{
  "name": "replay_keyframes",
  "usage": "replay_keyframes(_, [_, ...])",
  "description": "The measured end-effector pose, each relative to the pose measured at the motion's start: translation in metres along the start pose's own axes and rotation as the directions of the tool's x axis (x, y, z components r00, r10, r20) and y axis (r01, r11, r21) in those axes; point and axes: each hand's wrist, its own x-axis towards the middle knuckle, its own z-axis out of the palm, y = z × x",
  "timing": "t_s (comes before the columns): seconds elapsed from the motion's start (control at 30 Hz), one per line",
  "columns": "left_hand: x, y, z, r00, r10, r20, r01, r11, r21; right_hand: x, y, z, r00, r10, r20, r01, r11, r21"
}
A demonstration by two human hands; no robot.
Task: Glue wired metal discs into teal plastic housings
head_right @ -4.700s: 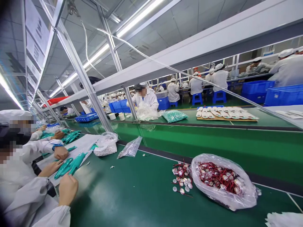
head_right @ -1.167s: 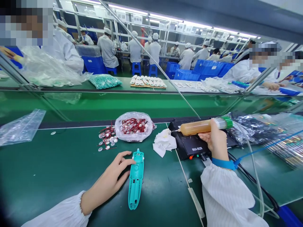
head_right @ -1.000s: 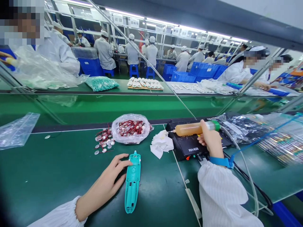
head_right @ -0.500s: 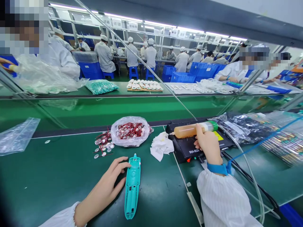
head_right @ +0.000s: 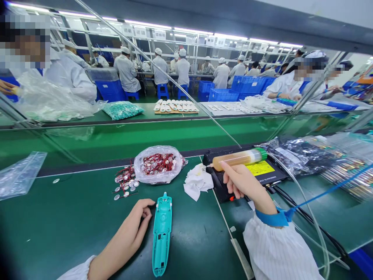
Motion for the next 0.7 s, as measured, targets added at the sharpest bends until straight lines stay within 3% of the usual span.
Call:
replay_keyframes(0.1, [0.002,0.002,-0.001,0.996,-0.087,-0.005,0.087,0.995,-0.049,-0.006,-0.002,0.001,0.982,-0.051,0.184,0.040,0.997,0.064])
replay_keyframes(0.23, [0.008,0.013,-0.008,0.988,-0.148,0.052,0.152,0.985,-0.086,-0.011,-0.005,0.005,0.922,-0.111,0.372,0.072,0.990,0.117])
replay_keyframes(0.37, [0.018,0.026,-0.011,0.967,-0.214,0.141,0.220,0.975,-0.030,-0.013,-0.010,0.015,0.783,-0.148,0.604,0.074,0.986,0.147])
replay_keyframes(0.53, [0.025,0.029,-0.002,0.954,-0.267,0.139,0.268,0.963,0.017,-0.020,-0.014,0.041,0.596,-0.107,0.796,0.067,0.994,0.083])
replay_keyframes(0.67, [0.014,0.031,-0.014,0.948,-0.311,0.071,0.313,0.950,-0.016,-0.027,0.004,0.074,0.525,0.020,0.851,0.092,0.993,-0.080])
replay_keyframes(0.7, [0.009,0.031,-0.022,0.945,-0.326,0.043,0.327,0.945,-0.020,-0.027,0.011,0.083,0.536,0.036,0.843,0.110,0.988,-0.112])
